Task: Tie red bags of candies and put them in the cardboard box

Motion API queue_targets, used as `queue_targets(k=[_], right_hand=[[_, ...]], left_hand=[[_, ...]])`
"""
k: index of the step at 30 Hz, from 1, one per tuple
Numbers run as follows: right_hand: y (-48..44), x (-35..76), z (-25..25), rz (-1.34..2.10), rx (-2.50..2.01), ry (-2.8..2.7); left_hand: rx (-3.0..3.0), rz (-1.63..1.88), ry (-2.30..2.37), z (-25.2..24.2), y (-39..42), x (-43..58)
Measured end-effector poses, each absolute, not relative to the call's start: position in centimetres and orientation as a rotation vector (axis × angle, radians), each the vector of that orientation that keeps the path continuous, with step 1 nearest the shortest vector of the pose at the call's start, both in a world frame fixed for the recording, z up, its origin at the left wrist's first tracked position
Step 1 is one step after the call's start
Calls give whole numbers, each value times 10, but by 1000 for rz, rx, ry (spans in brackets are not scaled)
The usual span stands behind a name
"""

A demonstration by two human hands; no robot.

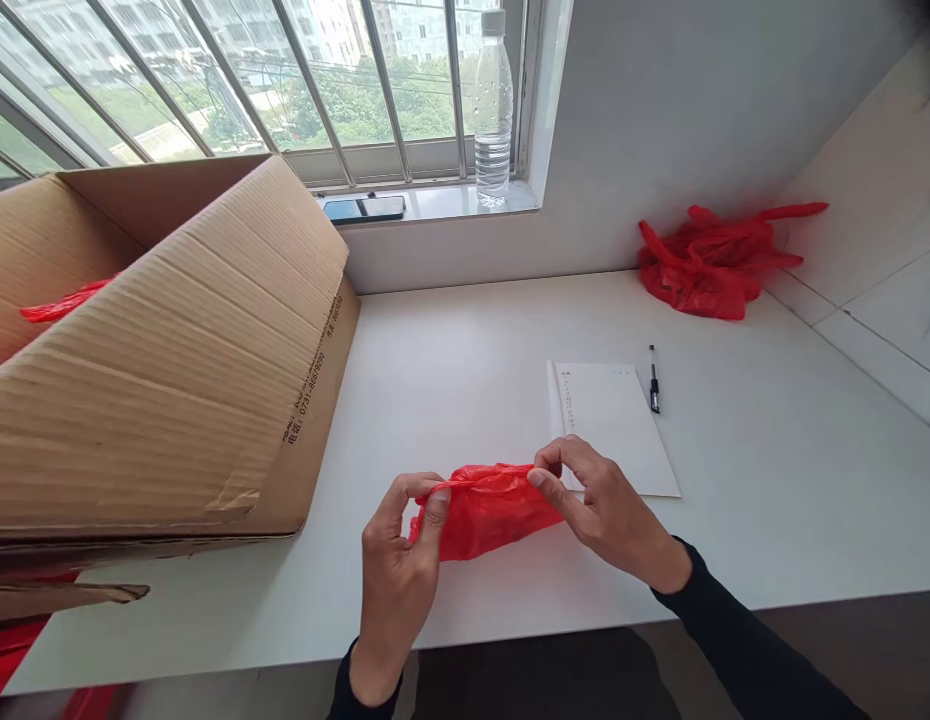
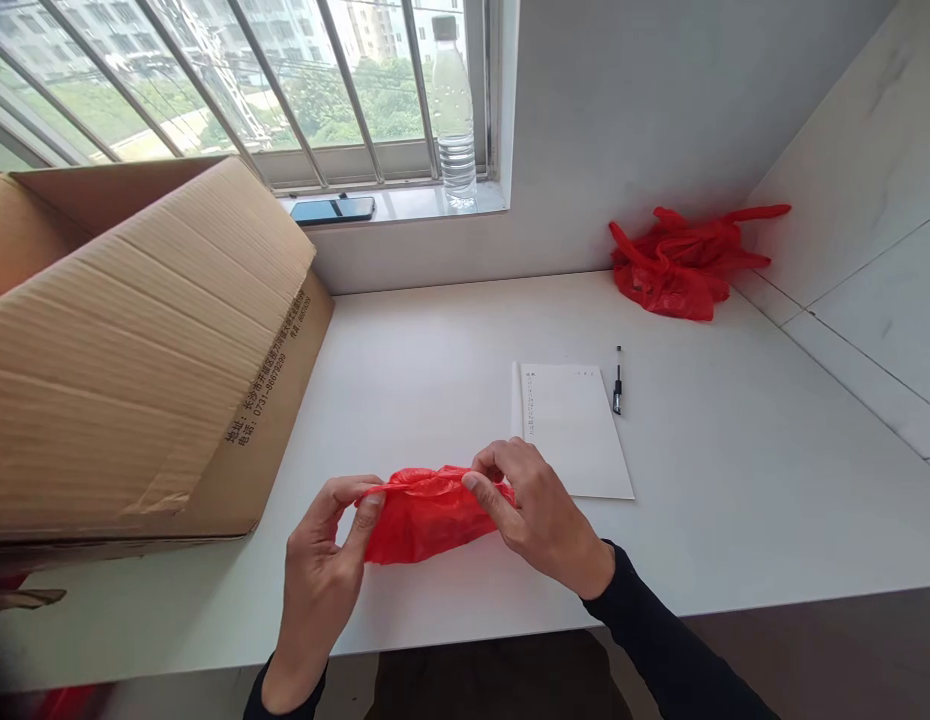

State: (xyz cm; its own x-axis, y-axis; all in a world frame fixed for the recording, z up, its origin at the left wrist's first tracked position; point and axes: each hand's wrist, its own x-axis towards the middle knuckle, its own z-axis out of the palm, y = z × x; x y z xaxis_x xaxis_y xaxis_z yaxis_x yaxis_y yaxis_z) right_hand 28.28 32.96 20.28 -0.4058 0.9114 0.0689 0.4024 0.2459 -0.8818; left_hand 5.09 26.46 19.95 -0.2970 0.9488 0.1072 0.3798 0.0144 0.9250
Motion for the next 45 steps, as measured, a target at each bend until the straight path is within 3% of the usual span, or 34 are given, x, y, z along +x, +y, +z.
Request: queue_targets(k=[10,17,24,31,34,37,40,45], right_hand=[[330,281,211,1462,-1181,-1688],[334,299,203,1238,-1236,-1507],[328,293,212,1407,-1163,-1438],[328,302,212,1044,-1241,-1209],[318,295,219,637,-1126,-1220],[309,283,230,347,-955,-1589],[312,271,235,291,-938,-2097],[321,264,227,240,-1049,-2303]], left_hand=[[1395,1220,1675,206,263,59],[1255,1377,1785,209,266,46],[1357,1327,1769,217,270,58],[1155,1473,1885,229,268,46],[1137,1459,1887,228,264,46],[1143,1419,1806,227,262,51],[1116,1476,1667,226,261,54],[962,1588,1391,223,258,51]])
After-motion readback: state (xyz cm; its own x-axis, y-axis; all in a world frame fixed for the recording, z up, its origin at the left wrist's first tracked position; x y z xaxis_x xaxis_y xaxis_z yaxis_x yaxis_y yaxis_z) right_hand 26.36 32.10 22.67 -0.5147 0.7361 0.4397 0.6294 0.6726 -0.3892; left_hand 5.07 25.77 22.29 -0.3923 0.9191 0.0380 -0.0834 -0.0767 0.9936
